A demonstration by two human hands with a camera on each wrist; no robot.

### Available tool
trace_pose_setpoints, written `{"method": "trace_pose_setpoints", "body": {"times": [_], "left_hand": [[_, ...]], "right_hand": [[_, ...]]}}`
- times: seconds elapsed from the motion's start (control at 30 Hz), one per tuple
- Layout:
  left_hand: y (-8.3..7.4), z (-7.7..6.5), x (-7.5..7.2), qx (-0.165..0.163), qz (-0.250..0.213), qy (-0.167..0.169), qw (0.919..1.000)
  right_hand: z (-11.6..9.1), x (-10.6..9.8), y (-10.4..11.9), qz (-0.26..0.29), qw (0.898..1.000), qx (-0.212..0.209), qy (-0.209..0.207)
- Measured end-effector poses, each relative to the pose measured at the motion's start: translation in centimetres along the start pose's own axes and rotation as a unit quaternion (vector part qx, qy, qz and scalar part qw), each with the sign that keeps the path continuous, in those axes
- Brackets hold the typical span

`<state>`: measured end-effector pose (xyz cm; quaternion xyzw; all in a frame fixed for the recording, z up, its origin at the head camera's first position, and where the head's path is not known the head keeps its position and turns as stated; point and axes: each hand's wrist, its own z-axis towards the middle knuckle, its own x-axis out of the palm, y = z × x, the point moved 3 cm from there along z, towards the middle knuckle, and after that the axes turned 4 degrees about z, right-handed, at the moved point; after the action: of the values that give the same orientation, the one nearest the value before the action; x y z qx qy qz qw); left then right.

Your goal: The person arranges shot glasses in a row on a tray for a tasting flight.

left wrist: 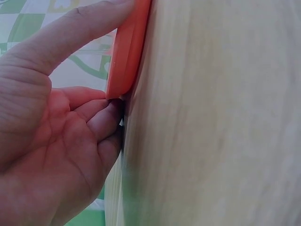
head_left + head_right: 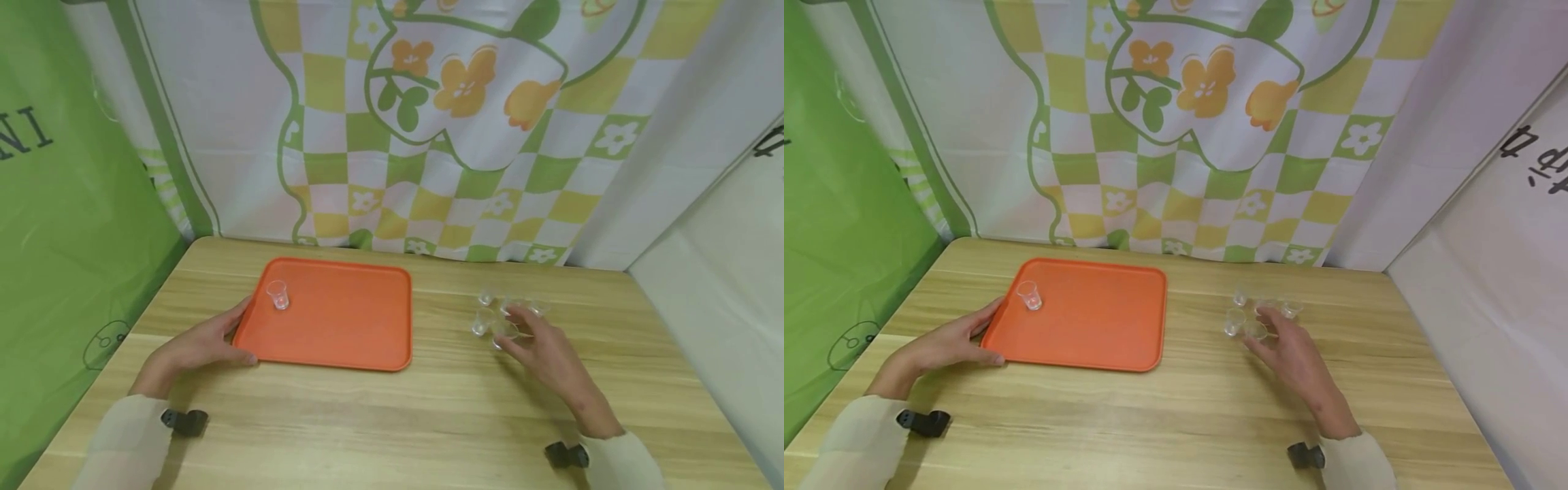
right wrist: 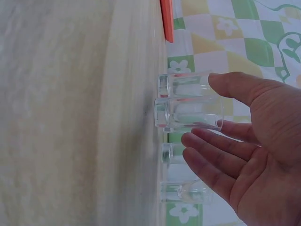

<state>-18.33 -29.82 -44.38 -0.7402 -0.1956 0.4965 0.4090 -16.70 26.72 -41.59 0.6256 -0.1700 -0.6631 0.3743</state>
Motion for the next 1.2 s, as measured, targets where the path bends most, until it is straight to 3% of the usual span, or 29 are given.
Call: {"method": "trace_pose_setpoints", "body": {"times": [0.37,0.7,1.2], "left_hand": [[0.07,-0.14,-0.02,-0.004,0.002,-0.001,1.0],[0.13,-0.09,-0.09,-0.003,0.009,-0.001,1.0],[-0.07,-0.02,-0.09,-0.005,0.007,-0.001,1.0]], "right_hand": [[-0.03,0.1,-0.67,-0.024,0.999,0.019,0.013],[0.11,0.33,-1.02,-0.023,1.0,-0.007,0.001],[0.11,-0.04,-0.95,-0.018,1.0,-0.01,0.007]]}}
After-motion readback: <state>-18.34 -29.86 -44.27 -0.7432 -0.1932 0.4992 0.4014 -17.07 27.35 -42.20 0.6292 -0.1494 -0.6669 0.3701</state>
